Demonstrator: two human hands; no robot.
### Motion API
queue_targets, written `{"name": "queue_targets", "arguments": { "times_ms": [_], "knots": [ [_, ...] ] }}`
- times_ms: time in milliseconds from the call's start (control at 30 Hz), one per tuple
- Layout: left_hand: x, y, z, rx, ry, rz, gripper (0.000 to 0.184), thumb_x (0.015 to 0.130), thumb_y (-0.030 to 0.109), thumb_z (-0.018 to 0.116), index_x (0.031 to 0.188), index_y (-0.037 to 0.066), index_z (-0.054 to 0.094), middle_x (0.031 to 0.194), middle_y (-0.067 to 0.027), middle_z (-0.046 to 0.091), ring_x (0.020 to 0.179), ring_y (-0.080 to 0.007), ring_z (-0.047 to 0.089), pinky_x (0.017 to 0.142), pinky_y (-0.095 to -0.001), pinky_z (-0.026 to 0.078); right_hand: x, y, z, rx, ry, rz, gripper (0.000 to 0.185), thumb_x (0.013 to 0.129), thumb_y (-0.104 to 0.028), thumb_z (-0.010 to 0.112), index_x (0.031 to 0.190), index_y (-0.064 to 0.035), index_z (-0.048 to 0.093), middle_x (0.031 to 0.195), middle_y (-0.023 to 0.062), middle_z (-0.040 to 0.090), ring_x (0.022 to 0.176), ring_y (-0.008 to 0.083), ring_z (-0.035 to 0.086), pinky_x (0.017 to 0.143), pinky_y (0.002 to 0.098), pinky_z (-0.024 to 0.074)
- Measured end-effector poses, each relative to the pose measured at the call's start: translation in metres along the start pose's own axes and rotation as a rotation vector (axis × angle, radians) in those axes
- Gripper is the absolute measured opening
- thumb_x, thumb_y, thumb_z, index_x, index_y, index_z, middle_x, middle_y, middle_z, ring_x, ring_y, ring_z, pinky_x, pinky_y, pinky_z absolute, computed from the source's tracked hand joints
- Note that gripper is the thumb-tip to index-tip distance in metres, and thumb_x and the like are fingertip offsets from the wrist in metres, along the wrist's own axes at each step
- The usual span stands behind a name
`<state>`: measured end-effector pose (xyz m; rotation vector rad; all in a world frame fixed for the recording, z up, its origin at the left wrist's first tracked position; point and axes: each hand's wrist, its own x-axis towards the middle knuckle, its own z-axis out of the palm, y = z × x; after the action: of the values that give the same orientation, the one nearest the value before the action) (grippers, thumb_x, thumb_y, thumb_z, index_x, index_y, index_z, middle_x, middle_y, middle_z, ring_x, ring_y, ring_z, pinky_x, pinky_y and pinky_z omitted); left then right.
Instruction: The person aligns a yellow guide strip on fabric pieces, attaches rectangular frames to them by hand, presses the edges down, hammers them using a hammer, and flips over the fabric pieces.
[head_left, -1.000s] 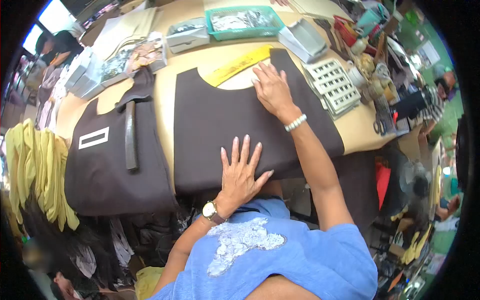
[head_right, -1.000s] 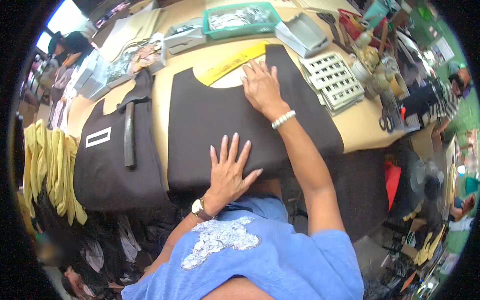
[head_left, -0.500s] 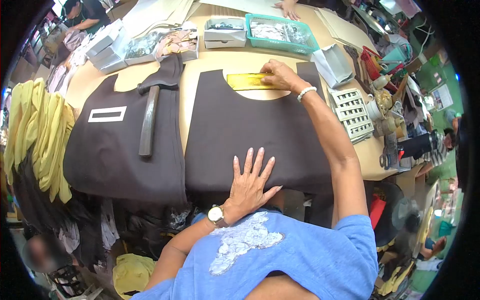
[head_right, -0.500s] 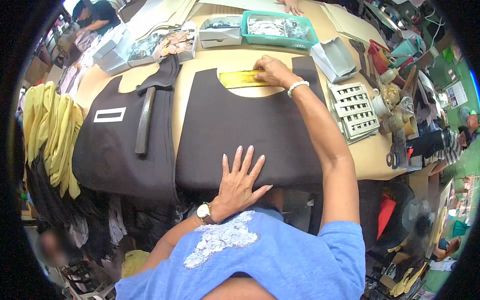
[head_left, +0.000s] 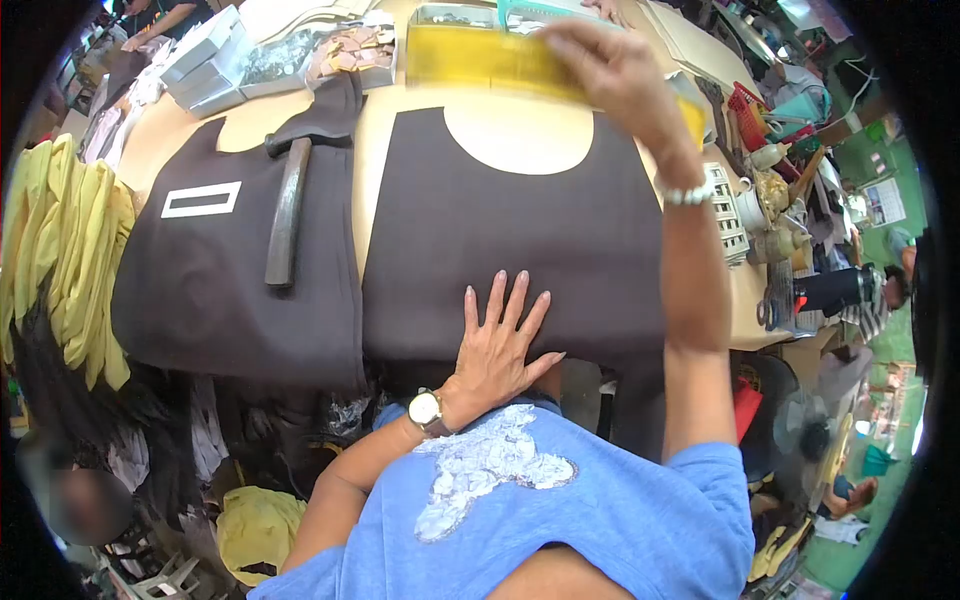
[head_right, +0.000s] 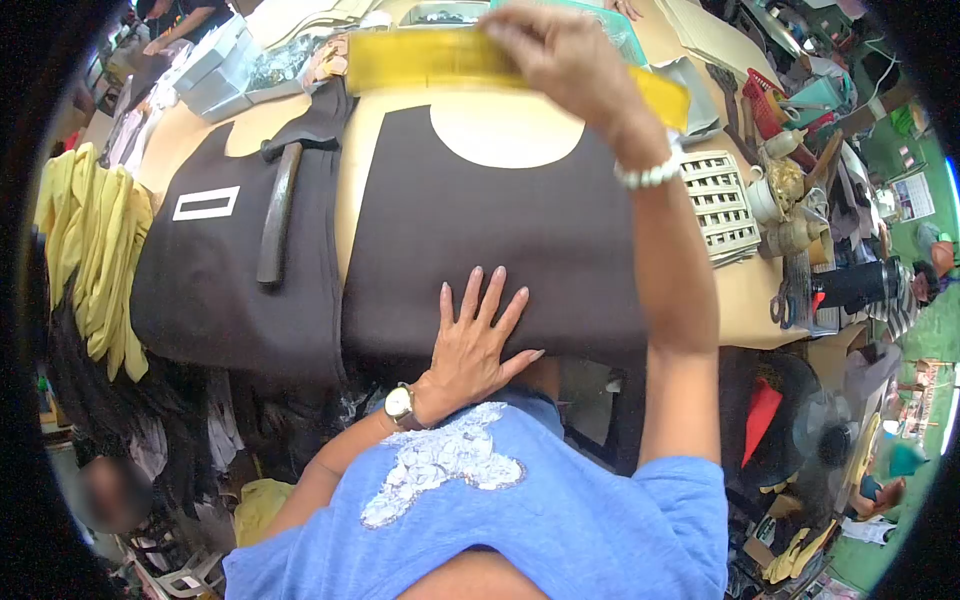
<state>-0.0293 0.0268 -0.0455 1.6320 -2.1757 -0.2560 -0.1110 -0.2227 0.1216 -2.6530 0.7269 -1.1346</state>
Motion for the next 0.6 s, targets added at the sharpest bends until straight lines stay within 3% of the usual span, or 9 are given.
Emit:
{"name": "queue_targets", "arguments": {
  "times_ms": [33, 67, 100, 133, 233, 267, 467, 600],
  "knots": [
    [0.001, 0.0, 0.0, -0.008, -0.015, -0.005, 0.073, 0.083, 0.057, 0.053, 0.139, 0.011, 0.041, 0.149, -0.0201, 0.023, 0.138, -0.0406, 0.017, 0.102, -0.0655, 0.019, -0.019, -0.007, 0.01, 0.165, -0.053, 0.114, 0.017, 0.088, -0.019, 0.06, 0.1, -0.0103, 0.068, 0.079, 0.0099, 0.067, 0.068, 0.0215, 0.064, 0.063, 0.0291, 0.0494],
    [0.002, 0.0, -0.002, -0.016, -0.029, -0.009, 0.072, 0.083, 0.057, 0.054, 0.138, 0.011, 0.041, 0.148, -0.0202, 0.023, 0.137, -0.0408, 0.019, 0.102, -0.0655, 0.02, -0.036, -0.022, 0.016, 0.159, -0.168, 0.281, 0.017, 0.088, -0.019, 0.059, 0.101, -0.0117, 0.069, 0.081, 0.0082, 0.065, 0.073, 0.0209, 0.063, 0.068, 0.0312, 0.0495],
    [0.003, 0.0, -0.006, -0.022, -0.043, -0.014, 0.072, 0.083, 0.057, 0.054, 0.138, 0.011, 0.042, 0.148, -0.0202, 0.024, 0.137, -0.041, 0.02, 0.101, -0.0656, 0.021, -0.055, -0.011, 0.03, 0.015, -0.19, 0.164, 0.018, 0.089, -0.016, 0.058, 0.102, -0.0127, 0.069, 0.086, 0.0089, 0.064, 0.079, 0.0222, 0.062, 0.072, 0.0334, 0.0491],
    [0.006, 0.001, -0.012, -0.011, 0.01, -0.001, 0.068, 0.084, 0.055, 0.053, 0.133, 0.008, 0.047, 0.141, -0.0218, 0.034, 0.131, -0.0403, 0.03, 0.099, -0.0636, 0.026, -0.073, -0.005, 0.039, 0.008, -0.142, 0.224, 0.018, 0.089, -0.016, 0.057, 0.102, -0.0114, 0.069, 0.089, 0.0096, 0.063, 0.08, 0.0229, 0.062, 0.073, 0.0341, 0.049],
    [0.02, -0.006, -0.027, -0.053, 0.007, -0.011, 0.064, 0.085, 0.053, 0.054, 0.127, 0.004, 0.051, 0.131, -0.0224, 0.045, 0.124, -0.0386, 0.039, 0.098, -0.0596, 0.031, -0.121, 0.012, 0.04, -0.039, 0.032, 0.424, 0.02, 0.089, -0.014, 0.056, 0.104, -0.0072, 0.068, 0.094, 0.0122, 0.062, 0.082, 0.0249, 0.063, 0.075, 0.0354, 0.0487],
    [0.026, -0.01, -0.032, -0.032, 0.094, -0.024, 0.062, 0.085, 0.049, 0.056, 0.123, 0.001, 0.053, 0.124, -0.0217, 0.05, 0.119, -0.0375, 0.043, 0.097, -0.056, 0.033, -0.134, 0.016, 0.036, -0.059, 0.097, 0.491, 0.021, 0.089, -0.013, 0.055, 0.105, -0.0058, 0.067, 0.095, 0.0131, 0.062, 0.083, 0.0255, 0.063, 0.075, 0.0357, 0.0486],
    [0.043, -0.06, -0.039, 0.253, 0.229, -0.307, 0.059, 0.082, 0.033, 0.064, 0.127, 0.0, 0.047, 0.13, -0.0218, 0.045, 0.124, -0.0375, 0.039, 0.1, -0.0496, 0.032, -0.202, 0.0, 0.023, -0.196, 0.115, 0.909, 0.034, 0.086, -0.011, 0.058, 0.119, 0.0012, 0.057, 0.097, 0.0154, 0.062, 0.088, 0.0286, 0.061, 0.081, 0.0375, 0.0477],
    [0.041, -0.075, -0.036, 0.18, 0.265, -0.368, 0.055, 0.082, 0.026, 0.065, 0.126, -0.001, 0.048, 0.126, -0.022, 0.048, 0.121, -0.0367, 0.042, 0.099, -0.0492, 0.034, -0.216, -0.007, 0.025, -0.251, 0.184, 0.938, 0.038, 0.085, -0.009, 0.059, 0.121, 0.0014, 0.055, 0.103, 0.0133, 0.063, 0.099, 0.028, 0.057, 0.09, 0.0386, 0.0434]
  ]
}}
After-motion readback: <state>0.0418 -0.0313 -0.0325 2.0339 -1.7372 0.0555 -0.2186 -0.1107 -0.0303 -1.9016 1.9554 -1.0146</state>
